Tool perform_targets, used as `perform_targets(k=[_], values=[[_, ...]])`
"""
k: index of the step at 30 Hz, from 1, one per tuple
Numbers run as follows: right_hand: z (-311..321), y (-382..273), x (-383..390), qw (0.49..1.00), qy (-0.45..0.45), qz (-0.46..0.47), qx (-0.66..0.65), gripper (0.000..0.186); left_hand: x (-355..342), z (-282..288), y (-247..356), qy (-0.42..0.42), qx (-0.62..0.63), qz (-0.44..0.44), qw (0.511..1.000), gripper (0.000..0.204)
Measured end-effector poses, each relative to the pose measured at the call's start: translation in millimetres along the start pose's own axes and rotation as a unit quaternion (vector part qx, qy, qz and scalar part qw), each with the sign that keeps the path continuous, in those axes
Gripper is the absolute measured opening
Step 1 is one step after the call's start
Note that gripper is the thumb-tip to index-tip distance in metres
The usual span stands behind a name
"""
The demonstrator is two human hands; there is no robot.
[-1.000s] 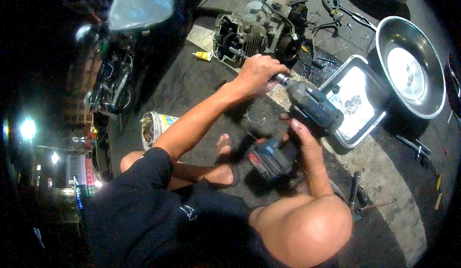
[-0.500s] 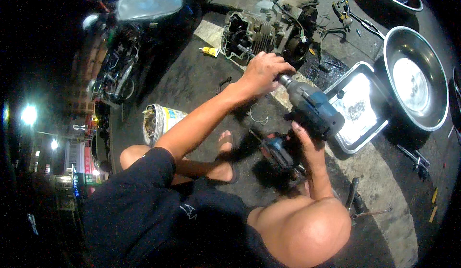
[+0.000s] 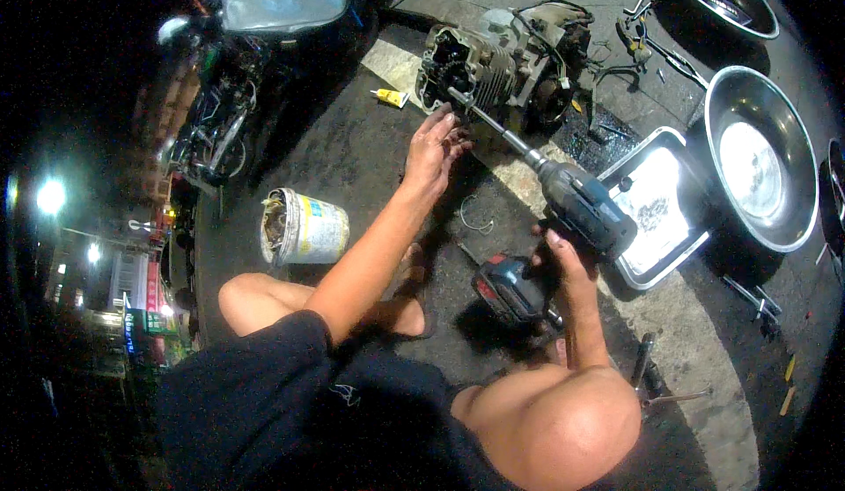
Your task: The person cleans motorcycle engine components in a tray with a cloth, then washes them in a bucket of fluid, and uses a hammer, screwdriver, and power drill to disassemble or reassemble parts of the engine block while sitting on the ground.
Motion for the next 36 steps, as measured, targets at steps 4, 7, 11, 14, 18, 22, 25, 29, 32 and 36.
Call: perform_targets(k=[4, 7, 11, 14, 18, 22, 25, 29, 32, 36], values=[[4, 3, -4, 0.999, -0.034, -0.01, -0.028, 0.038, -3, -12, 3, 0.0, 0.09, 0.059, 0.994, 0.027], [0, 2, -3, 0.999, -0.048, 0.017, 0.014, 0.043, -7, -15, -1, 0.011, 0.14, 0.098, 0.985, 0.017], [-2, -7, 0, 0.996, -0.088, -0.007, 0.009, 0.046, -8, -24, -6, 0.021, 0.125, 0.064, 0.99, 0.016], [-1, -6, -2, 0.997, -0.079, -0.007, 0.003, 0.047, -9, -31, -13, 0.037, 0.137, 0.039, 0.989, 0.014], [1, -1, -9, 0.994, -0.112, -0.008, -0.017, 0.048, -18, -24, -18, 0.055, 0.151, 0.033, 0.986, 0.015], [18, 11, -28, 0.986, -0.149, -0.037, -0.069, 0.046, -14, -21, -5, 0.043, 0.161, 0.054, 0.985, 0.02], [40, 23, -36, 0.978, -0.156, -0.042, -0.134, 0.045, -4, -23, 0, -0.012, 0.179, 0.036, 0.983, 0.023], [87, 26, -23, 0.969, -0.147, -0.037, -0.197, 0.042, 23, -40, -8, -0.084, 0.126, 0.032, 0.988, 0.022], [130, 20, 2, 0.984, -0.059, -0.01, -0.165, 0.041, 30, -40, -40, -0.128, 0.076, 0.116, 0.982, 0.021], [200, 13, 61, 0.991, 0.074, 0.033, -0.103, 0.042, 49, -75, -100, -0.221, 0.017, 0.202, 0.954, 0.024]])
Point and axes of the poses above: each hand's wrist, its own x-axis away from the middle knuckle, its own z-axis out of the back of the hand, y = z × x, the point moved 1 cm from there along -x, towards the middle knuckle, and after that the axes turned 12 degrees about y, right-handed, at the moved point
